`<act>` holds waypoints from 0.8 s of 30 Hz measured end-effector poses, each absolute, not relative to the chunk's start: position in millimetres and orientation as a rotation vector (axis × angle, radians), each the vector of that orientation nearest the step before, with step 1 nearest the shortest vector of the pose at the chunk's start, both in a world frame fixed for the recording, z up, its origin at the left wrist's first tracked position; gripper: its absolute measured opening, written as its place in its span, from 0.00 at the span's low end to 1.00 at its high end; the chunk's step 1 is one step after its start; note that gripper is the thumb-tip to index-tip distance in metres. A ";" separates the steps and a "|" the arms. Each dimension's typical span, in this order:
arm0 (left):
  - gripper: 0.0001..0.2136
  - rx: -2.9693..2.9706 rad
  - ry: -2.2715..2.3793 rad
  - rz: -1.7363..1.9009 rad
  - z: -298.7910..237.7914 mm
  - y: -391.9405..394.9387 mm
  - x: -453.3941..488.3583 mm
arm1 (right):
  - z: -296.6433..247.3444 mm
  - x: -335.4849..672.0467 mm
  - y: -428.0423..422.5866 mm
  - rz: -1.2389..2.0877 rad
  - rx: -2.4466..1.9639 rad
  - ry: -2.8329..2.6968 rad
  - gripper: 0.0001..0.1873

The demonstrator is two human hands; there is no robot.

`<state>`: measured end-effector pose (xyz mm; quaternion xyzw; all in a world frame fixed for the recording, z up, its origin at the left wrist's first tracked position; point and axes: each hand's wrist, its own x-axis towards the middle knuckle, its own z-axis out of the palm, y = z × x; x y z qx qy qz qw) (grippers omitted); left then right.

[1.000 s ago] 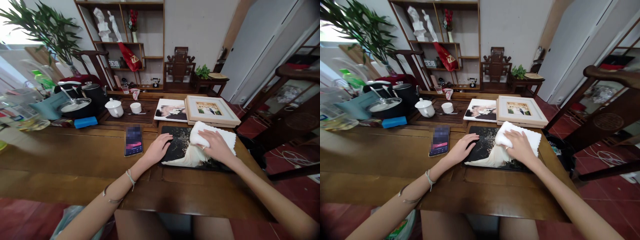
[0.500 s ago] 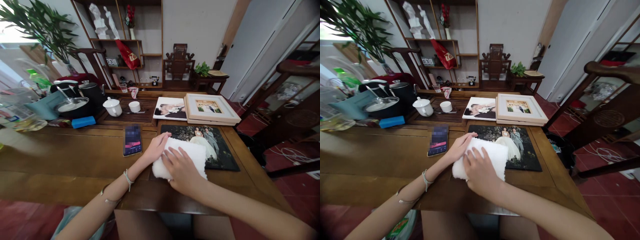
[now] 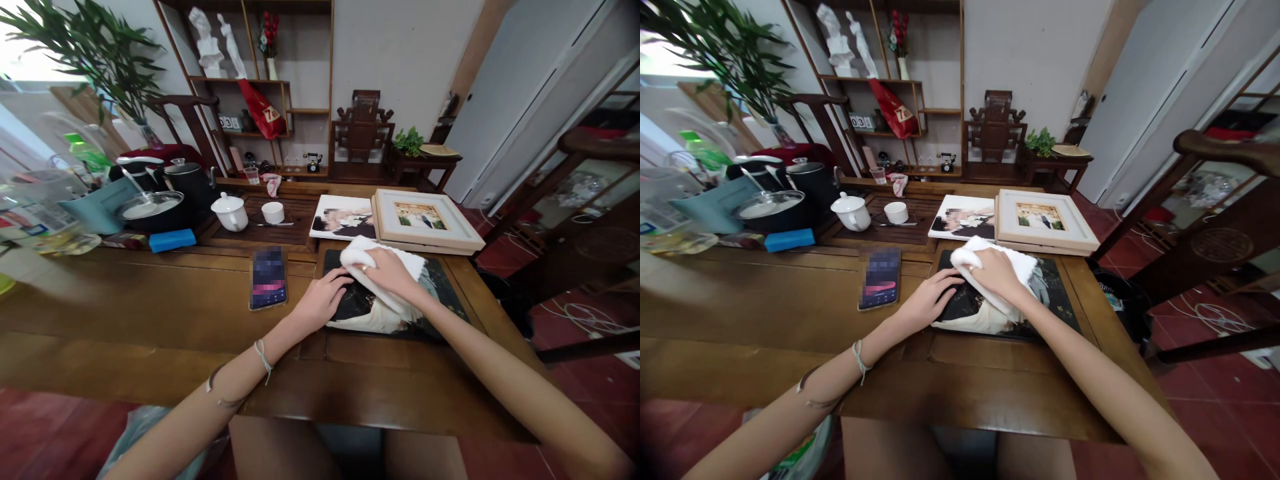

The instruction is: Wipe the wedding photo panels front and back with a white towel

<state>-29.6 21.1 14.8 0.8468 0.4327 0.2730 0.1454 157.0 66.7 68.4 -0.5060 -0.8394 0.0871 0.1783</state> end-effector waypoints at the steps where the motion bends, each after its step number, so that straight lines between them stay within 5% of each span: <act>1: 0.13 2.441 1.233 0.791 16.0 21.0 -29.4 | 69.1 146.5 72.4 0.286 -1.383 -2.387 0.14; 7: 0.12 2.415 1.192 0.805 17.4 21.8 -29.3 | 61.4 131.7 84.0 0.416 -1.224 -2.398 0.12; 17: 0.12 2.292 1.247 0.959 11.7 23.9 -31.9 | 39.6 263.0 49.8 0.261 -1.405 -2.203 0.17; 24: 0.19 1.639 1.408 1.191 11.3 28.5 -31.9 | 38.4 254.3 43.6 0.127 -1.445 -2.197 0.17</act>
